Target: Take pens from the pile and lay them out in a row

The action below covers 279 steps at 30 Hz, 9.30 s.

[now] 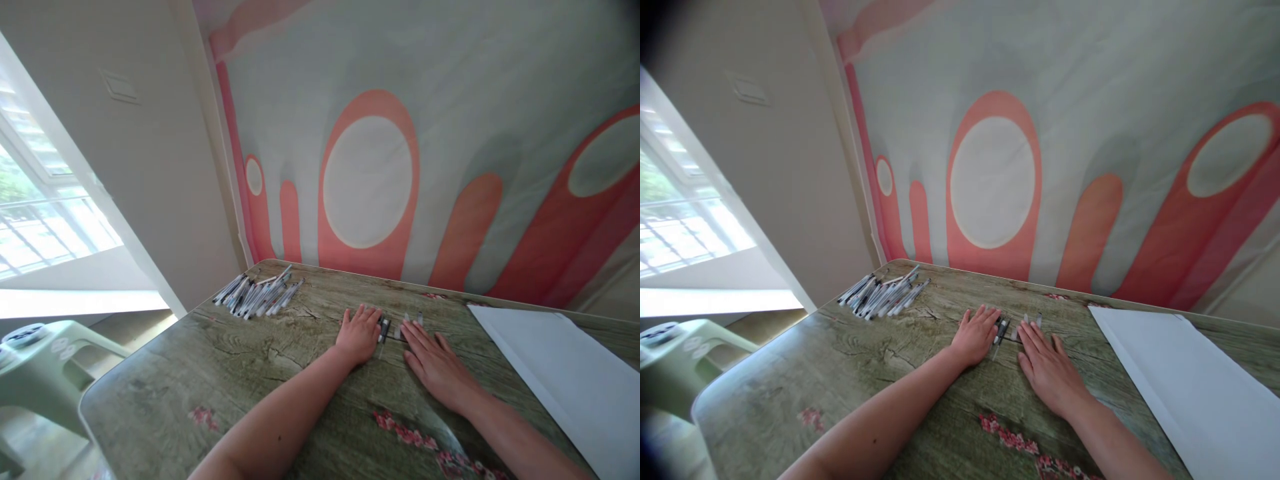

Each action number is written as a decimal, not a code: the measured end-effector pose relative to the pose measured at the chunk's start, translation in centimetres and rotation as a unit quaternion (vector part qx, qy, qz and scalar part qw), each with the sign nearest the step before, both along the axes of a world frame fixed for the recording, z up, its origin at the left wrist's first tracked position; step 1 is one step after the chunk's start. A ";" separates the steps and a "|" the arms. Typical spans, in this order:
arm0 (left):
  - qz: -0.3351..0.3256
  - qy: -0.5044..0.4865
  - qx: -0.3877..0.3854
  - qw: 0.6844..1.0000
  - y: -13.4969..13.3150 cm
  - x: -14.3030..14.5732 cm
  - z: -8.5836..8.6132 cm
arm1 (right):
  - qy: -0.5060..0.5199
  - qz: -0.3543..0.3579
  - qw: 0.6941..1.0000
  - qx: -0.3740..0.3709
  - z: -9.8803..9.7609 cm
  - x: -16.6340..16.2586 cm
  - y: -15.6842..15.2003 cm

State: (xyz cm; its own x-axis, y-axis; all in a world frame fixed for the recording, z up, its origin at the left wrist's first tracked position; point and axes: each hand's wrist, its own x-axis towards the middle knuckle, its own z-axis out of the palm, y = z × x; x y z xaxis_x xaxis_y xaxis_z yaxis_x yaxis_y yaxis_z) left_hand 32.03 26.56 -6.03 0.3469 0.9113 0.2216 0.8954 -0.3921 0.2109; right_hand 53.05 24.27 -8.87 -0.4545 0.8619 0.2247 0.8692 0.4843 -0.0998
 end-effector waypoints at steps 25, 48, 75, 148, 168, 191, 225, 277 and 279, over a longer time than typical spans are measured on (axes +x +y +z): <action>-0.047 0.012 -0.027 0.998 1.3 -2.9 0.0 | 0.009 -0.040 0.997 0.064 -1.1 -0.4 -0.9; -0.042 0.028 -0.014 0.999 1.5 -2.9 -0.7 | 0.038 0.001 0.994 0.101 -2.7 -1.9 0.1; 0.409 0.026 -0.024 0.912 5.1 -22.0 2.3 | 0.177 -0.067 0.971 0.144 -1.0 1.9 1.3; 0.342 -0.031 0.067 0.937 3.1 -22.3 0.7 | 0.028 -0.096 0.995 -0.011 4.3 2.1 3.9; 0.344 -0.031 0.064 0.936 3.3 -22.2 0.7 | 0.122 0.006 0.992 0.043 4.2 0.7 2.3; 0.343 -0.032 0.055 0.937 3.2 -22.0 1.0 | 0.092 0.024 0.995 0.040 4.4 -3.7 2.0; 0.166 -0.164 0.090 0.968 1.0 -14.6 7.0 | 0.262 -0.022 0.963 0.062 7.4 -1.0 -4.0; -0.240 -0.035 -0.021 0.970 -9.7 1.7 5.4 | 0.342 -0.030 0.924 -0.169 3.5 0.9 -10.6; -0.253 -0.065 -0.081 0.962 -9.3 1.5 5.7 | 0.319 -0.006 0.936 -0.146 3.5 0.9 -10.6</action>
